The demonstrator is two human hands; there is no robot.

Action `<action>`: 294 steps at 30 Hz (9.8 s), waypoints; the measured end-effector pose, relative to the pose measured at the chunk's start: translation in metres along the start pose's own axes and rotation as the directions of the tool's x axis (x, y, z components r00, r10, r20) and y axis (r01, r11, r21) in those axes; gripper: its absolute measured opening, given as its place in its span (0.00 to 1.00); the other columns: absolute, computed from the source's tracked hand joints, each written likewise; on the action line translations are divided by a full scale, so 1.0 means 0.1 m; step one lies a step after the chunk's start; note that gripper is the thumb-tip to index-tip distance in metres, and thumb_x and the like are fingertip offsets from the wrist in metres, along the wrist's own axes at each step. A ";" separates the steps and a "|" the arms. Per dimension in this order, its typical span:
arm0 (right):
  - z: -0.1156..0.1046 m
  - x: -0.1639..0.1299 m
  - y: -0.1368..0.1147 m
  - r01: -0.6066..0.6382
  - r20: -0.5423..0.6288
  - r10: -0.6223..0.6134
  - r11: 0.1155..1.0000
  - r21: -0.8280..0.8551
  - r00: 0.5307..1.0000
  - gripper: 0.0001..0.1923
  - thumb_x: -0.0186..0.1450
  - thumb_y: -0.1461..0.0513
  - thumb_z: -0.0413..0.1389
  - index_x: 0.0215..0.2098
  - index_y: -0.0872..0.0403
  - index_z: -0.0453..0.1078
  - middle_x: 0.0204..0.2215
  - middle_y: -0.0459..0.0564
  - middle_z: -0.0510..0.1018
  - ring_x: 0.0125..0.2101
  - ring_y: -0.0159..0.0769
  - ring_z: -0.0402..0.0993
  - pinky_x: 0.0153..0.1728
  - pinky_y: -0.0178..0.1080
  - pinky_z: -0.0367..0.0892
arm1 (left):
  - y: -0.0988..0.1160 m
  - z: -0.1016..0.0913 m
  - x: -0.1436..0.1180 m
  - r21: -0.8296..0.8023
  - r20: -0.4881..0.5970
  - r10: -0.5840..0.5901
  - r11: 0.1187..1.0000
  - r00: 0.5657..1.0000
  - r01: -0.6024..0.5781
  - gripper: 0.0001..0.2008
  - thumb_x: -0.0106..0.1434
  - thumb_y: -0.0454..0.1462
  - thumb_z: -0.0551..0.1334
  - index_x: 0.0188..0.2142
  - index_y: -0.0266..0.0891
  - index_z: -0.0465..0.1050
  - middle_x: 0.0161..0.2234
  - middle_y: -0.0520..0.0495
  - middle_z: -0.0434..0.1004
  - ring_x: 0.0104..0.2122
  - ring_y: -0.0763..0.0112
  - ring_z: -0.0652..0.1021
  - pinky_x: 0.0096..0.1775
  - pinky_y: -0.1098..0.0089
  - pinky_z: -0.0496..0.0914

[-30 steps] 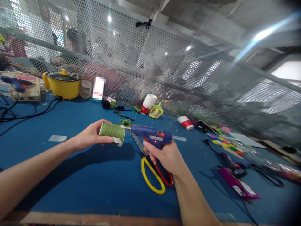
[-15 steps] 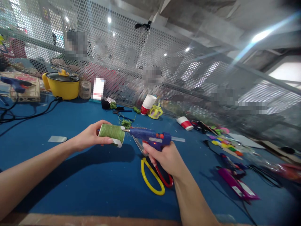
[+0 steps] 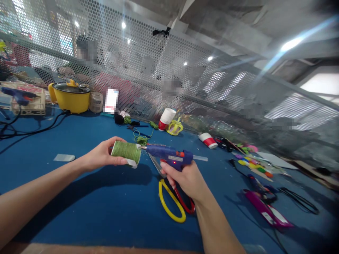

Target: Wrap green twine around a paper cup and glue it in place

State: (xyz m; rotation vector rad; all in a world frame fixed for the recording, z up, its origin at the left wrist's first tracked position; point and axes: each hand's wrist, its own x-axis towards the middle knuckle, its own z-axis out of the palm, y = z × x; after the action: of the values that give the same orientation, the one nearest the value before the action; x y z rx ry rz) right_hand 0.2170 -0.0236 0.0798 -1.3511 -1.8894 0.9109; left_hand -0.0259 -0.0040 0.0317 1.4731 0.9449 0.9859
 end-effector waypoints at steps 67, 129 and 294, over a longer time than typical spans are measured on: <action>-0.02 0.00 0.04 -0.009 -0.013 0.009 1.000 -0.008 1.000 0.16 0.57 0.54 0.55 0.19 0.56 0.65 0.09 0.41 0.65 0.11 0.26 0.61 0.17 0.32 0.63 | -0.03 0.00 0.01 -0.036 -0.008 0.015 0.999 1.000 -0.016 0.25 0.46 0.39 0.67 0.42 0.39 0.61 0.30 0.53 0.70 0.28 0.72 0.71 0.31 0.71 0.65; -0.29 0.65 0.66 -0.328 -0.110 0.348 0.930 0.166 0.931 0.13 0.54 0.56 0.57 0.23 0.59 0.67 0.18 0.44 0.69 0.16 0.24 0.62 0.17 0.29 0.61 | -0.07 0.01 0.01 -0.199 -0.050 0.020 0.980 0.999 -0.029 0.26 0.46 0.40 0.68 0.43 0.37 0.60 0.31 0.50 0.71 0.25 0.75 0.72 0.28 0.72 0.67; 0.59 0.09 0.08 0.229 0.096 -0.243 0.964 0.137 0.965 0.18 0.64 0.52 0.46 0.25 0.55 0.65 0.25 0.47 0.69 0.28 0.33 0.65 0.33 0.36 0.61 | -0.02 0.25 -0.10 0.413 0.080 0.013 0.910 0.997 -0.045 0.36 0.42 0.50 0.67 0.46 0.34 0.59 0.36 0.44 0.69 0.34 0.61 0.71 0.34 0.64 0.66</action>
State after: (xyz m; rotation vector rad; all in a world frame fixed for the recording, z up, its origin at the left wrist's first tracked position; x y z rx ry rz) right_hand 0.1706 -0.0228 0.0410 -0.9934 -1.9909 0.9806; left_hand -0.0059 -0.0215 0.0265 1.8692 1.1267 0.7704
